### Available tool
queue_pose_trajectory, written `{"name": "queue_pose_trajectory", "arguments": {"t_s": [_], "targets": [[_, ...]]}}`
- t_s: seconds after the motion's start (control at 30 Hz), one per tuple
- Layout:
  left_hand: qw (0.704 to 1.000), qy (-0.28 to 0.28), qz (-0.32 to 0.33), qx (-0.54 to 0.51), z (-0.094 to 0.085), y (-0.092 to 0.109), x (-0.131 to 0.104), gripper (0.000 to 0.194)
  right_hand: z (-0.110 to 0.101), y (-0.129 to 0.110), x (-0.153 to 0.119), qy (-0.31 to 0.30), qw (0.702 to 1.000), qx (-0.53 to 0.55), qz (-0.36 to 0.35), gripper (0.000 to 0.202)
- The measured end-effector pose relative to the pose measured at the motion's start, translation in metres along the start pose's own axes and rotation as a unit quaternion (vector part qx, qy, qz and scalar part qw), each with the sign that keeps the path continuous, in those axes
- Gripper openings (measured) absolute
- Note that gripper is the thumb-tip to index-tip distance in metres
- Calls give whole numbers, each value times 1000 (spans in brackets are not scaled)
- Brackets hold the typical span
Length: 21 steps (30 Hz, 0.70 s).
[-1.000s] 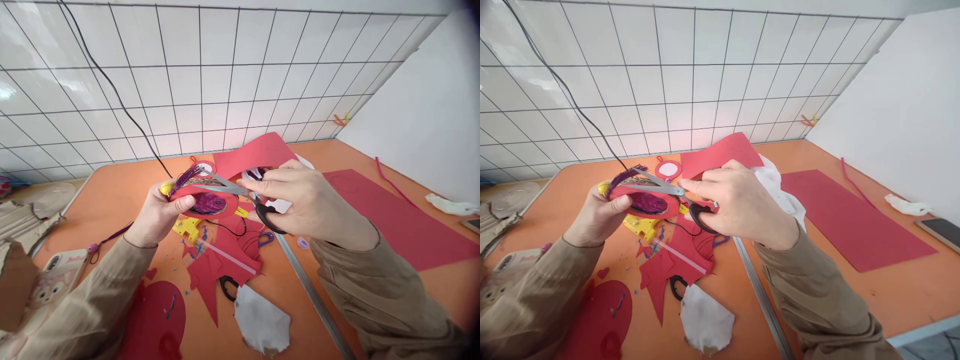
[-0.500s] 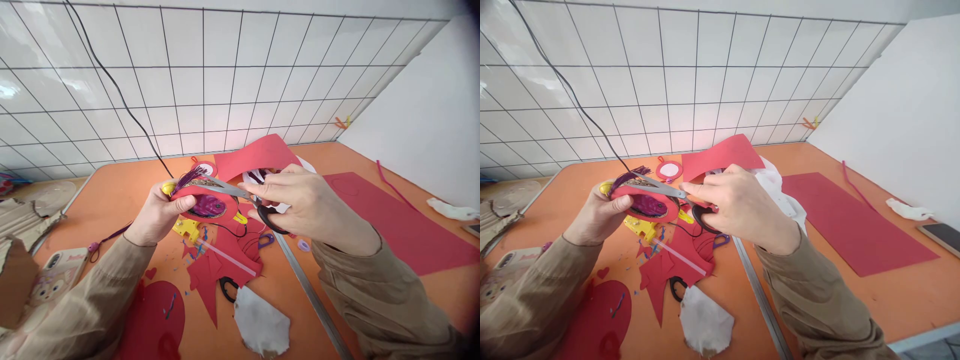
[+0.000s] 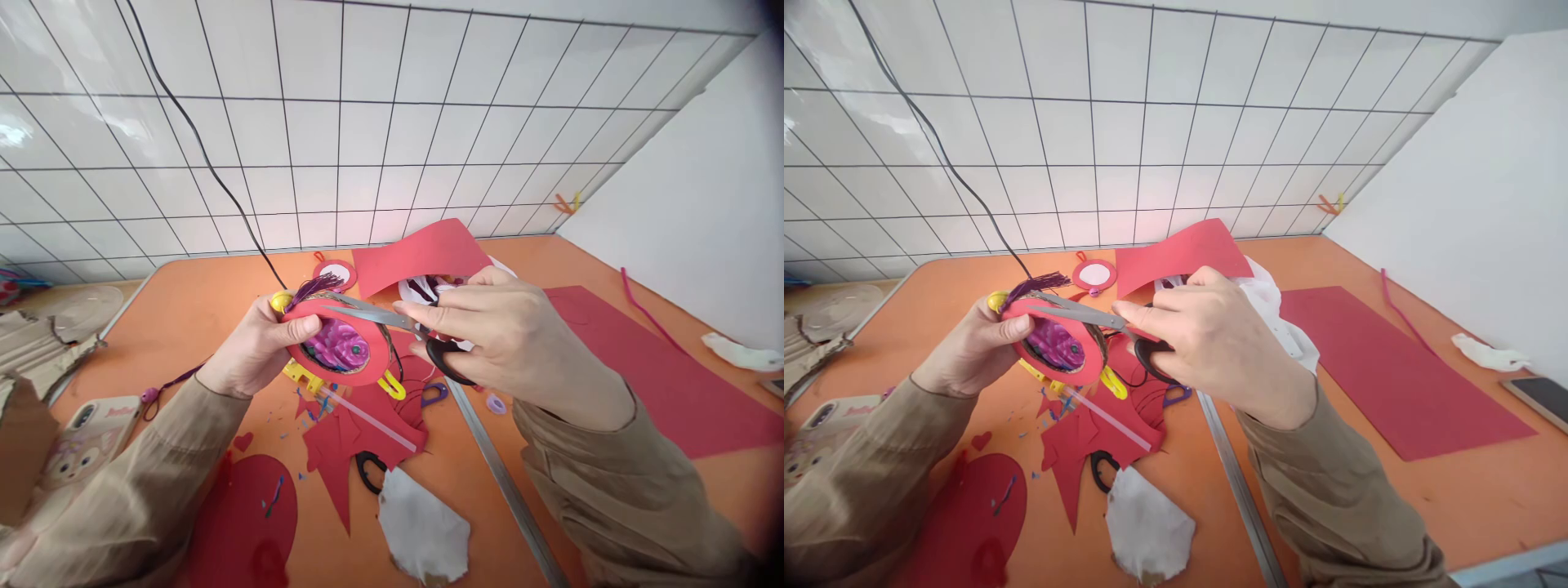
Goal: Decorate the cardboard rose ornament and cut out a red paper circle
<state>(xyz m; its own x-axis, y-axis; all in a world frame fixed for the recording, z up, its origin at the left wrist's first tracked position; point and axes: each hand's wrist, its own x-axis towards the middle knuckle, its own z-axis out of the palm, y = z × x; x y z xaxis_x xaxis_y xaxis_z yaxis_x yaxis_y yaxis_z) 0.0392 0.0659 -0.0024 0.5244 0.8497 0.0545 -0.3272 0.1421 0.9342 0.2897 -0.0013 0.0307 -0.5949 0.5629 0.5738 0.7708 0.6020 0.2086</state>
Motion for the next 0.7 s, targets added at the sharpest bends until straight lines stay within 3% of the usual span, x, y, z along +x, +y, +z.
{"name": "queue_pose_trajectory", "arguments": {"t_s": [0.3,0.6,0.7], "targets": [[1000,1,-3,-4,-2,0,0,46,1,1,1,-21,999,30,20,26],[1000,-5,-3,-1,-3,-1,1,34,4,3,-1,-14,999,28,19,30],[1000,-10,10,-9,-4,-2,1,26,7,5,-1,-25,994,81,75,20]]}}
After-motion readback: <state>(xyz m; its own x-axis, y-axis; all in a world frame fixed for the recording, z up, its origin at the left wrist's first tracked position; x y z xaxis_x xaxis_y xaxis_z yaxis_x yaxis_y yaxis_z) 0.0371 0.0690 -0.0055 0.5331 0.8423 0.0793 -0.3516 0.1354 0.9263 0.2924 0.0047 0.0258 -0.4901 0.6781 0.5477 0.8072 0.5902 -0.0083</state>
